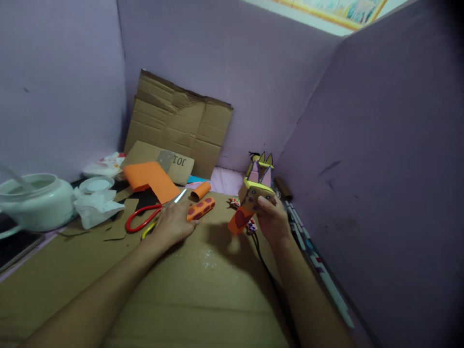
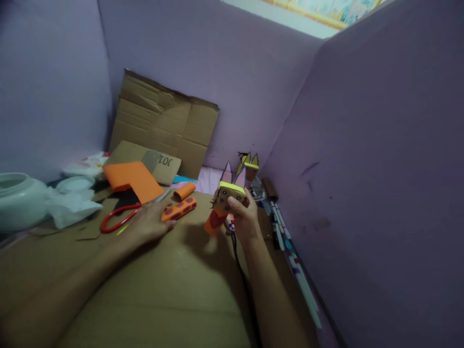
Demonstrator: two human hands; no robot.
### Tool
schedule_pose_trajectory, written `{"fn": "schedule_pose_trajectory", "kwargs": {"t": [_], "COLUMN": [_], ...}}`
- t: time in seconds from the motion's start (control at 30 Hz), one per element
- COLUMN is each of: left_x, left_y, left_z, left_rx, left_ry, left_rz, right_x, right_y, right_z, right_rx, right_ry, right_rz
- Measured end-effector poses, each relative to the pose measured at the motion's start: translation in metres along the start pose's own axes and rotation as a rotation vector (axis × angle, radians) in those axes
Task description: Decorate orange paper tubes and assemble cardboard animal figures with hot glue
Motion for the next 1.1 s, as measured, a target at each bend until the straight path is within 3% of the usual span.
{"fn": "schedule_pose_trajectory", "kwargs": {"t": [0.1, 0.2, 0.3, 0.37, 0.57, 0.73, 0.83, 0.93, 1.03, 1.1], "left_x": [-0.006, -0.013, -0.011, -0.008, 0.001, 0.001, -0.005, -0.009, -0.008, -0.006], "left_y": [0.000, -0.002, -0.011, -0.020, -0.039, -0.046, -0.046, -0.038, -0.031, -0.029], "left_z": [0.000, -0.001, -0.006, -0.013, -0.029, -0.030, -0.028, -0.024, -0.023, -0.023], "left_rx": [-0.026, -0.057, -0.088, -0.094, -0.049, 0.093, 0.154, 0.090, -0.007, -0.029], "left_ry": [-0.083, -0.096, 0.107, 0.268, 0.475, 0.546, 0.466, 0.270, 0.109, 0.070], "left_rz": [-0.091, -0.506, -1.084, -1.301, -1.463, -1.474, -1.451, -1.401, -1.270, -1.192], "right_x": [-0.001, 0.001, 0.008, 0.015, 0.046, 0.058, 0.054, 0.044, 0.041, 0.043], "right_y": [-0.002, -0.003, -0.009, -0.017, -0.031, -0.024, -0.022, -0.024, -0.029, -0.030], "right_z": [0.000, -0.003, -0.010, -0.017, -0.040, -0.043, -0.038, -0.032, -0.032, -0.033], "right_rx": [0.020, 0.038, 0.094, 0.166, 0.295, 0.248, 0.157, 0.053, 0.034, 0.034], "right_ry": [0.049, 0.104, 0.161, 0.199, 0.424, 0.440, 0.381, 0.295, 0.319, 0.342], "right_rz": [0.003, 0.000, 0.030, 0.065, 0.082, 0.036, 0.002, -0.016, -0.056, -0.097]}}
Point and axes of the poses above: each hand's wrist, its own z-axis towards the middle knuckle, its own x-axis out of the palm, y = z × x, the point moved 5 cm from there along z, towards the middle knuckle, and after that the axes turned 3 degrees about -x, right-handed, at the moved point
